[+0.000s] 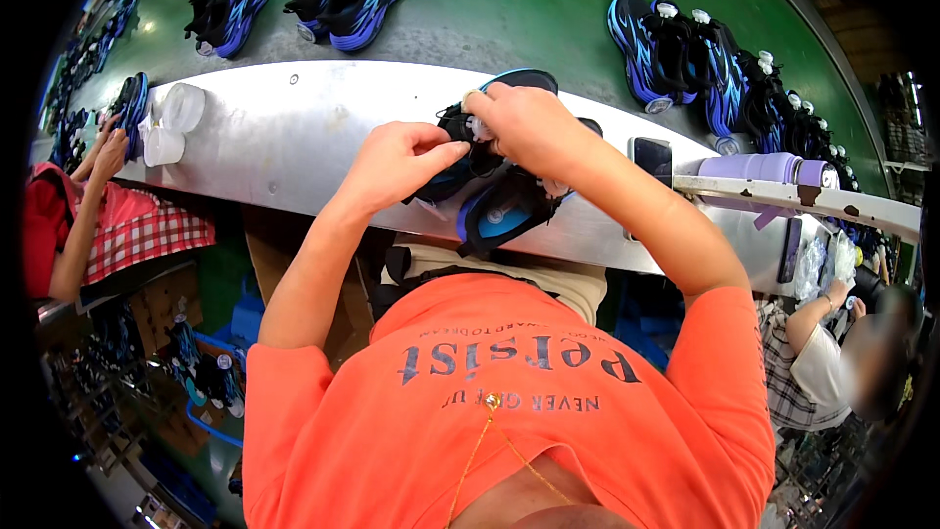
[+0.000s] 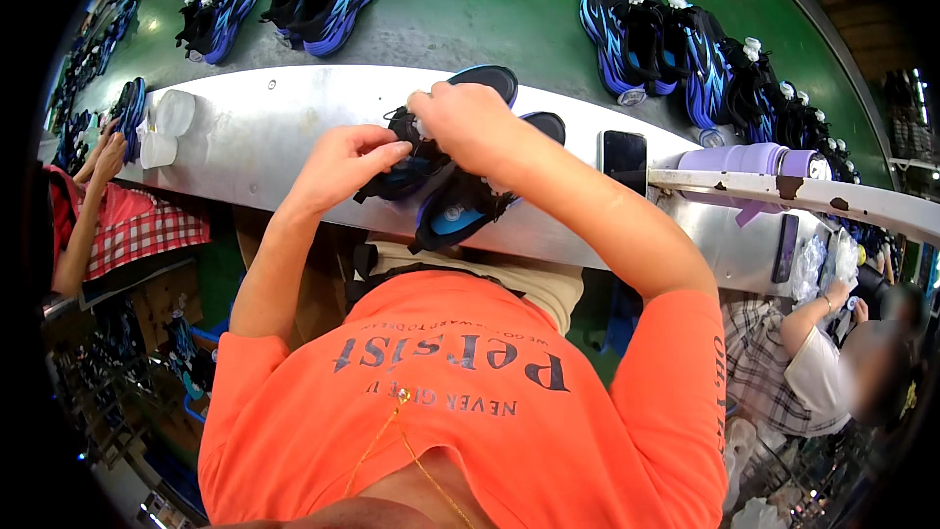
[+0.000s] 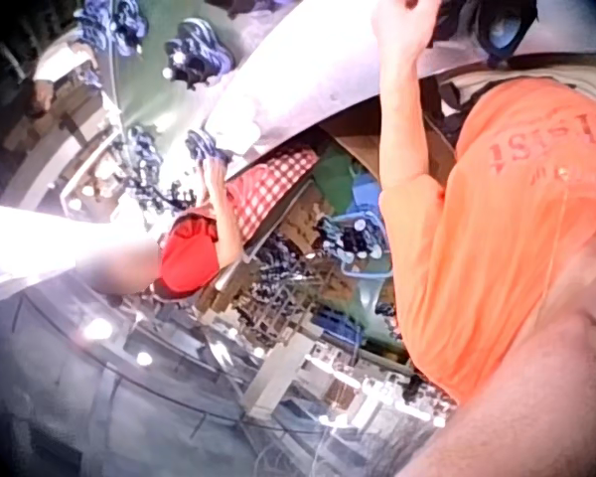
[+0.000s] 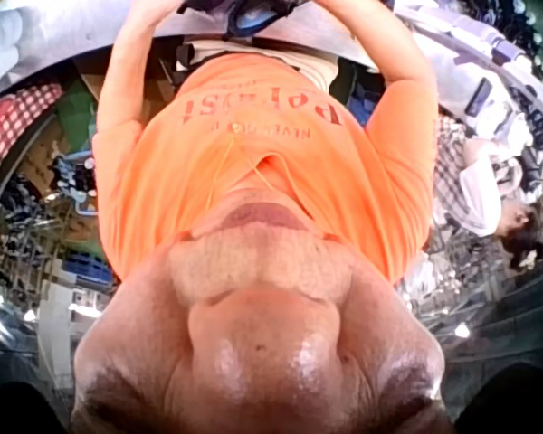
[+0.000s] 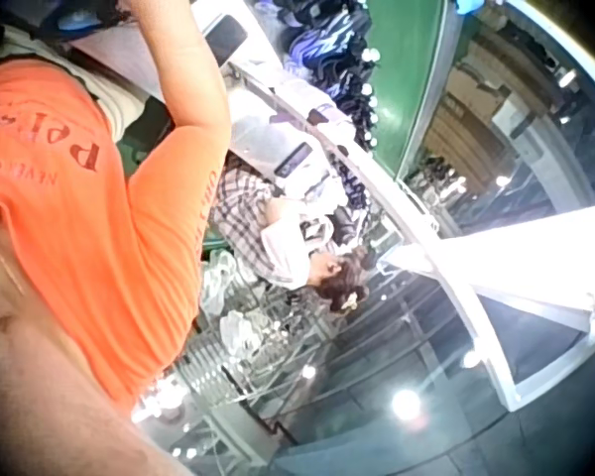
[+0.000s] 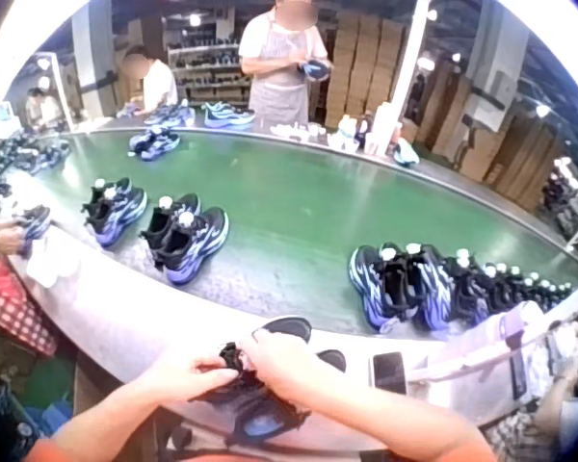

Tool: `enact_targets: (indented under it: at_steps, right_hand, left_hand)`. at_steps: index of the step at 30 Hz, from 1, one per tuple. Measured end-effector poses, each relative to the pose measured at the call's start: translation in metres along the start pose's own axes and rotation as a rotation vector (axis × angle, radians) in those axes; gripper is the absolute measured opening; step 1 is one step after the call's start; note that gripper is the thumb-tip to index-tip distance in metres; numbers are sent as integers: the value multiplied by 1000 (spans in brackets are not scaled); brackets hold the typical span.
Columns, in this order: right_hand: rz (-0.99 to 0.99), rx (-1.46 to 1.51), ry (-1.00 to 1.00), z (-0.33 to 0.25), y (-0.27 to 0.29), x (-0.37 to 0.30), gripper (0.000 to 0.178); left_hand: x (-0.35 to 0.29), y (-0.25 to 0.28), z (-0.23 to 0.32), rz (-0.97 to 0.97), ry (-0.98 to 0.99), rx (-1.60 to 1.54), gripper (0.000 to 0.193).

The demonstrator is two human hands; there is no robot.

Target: The person wipes the dials and surfaces of blue and black shoes with a small cloth before placing them back onto a conveyor belt.

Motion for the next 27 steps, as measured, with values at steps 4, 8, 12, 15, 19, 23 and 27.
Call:
enact_targets:
  at_steps: [4, 8, 12, 15, 19, 23, 27]
  right_hand:
    - [-7, 470, -45, 3, 24, -14, 31]
    - [306, 154, -107, 11, 12, -33, 26]
    - [147, 67, -179, 17, 22, -22, 27]
    - [229, 353, -116, 13, 18, -28, 34]
    - [220, 244, -248, 8, 15, -29, 27]
    - [182, 502, -167, 16, 14, -32, 23]
    - [168, 274, -328, 17, 11, -35, 31]
  left_hand:
    - [8, -24, -10, -215, 64, -338, 28]
    - [9, -42, -19, -150, 67, -293, 24]
    - [15, -40, -19, -210, 57, -421, 22]
    - [9, -42, -13, -169, 43, -429, 24]
    - [10, -43, -14, -129, 29, -499, 24]
    - [10, -44, -11, -180, 45, -404, 24]
    - [11, -48, -12, -218, 78, -407, 24]
Point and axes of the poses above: each hand's wrist, its own x-axis towards the middle knuckle, its own y-axis out of the back of the hand, z = x × y, the point moved 7 cm from there along x, towards the middle knuckle, and after that the axes turned 6 degrees about x, right-handed, at the moved point
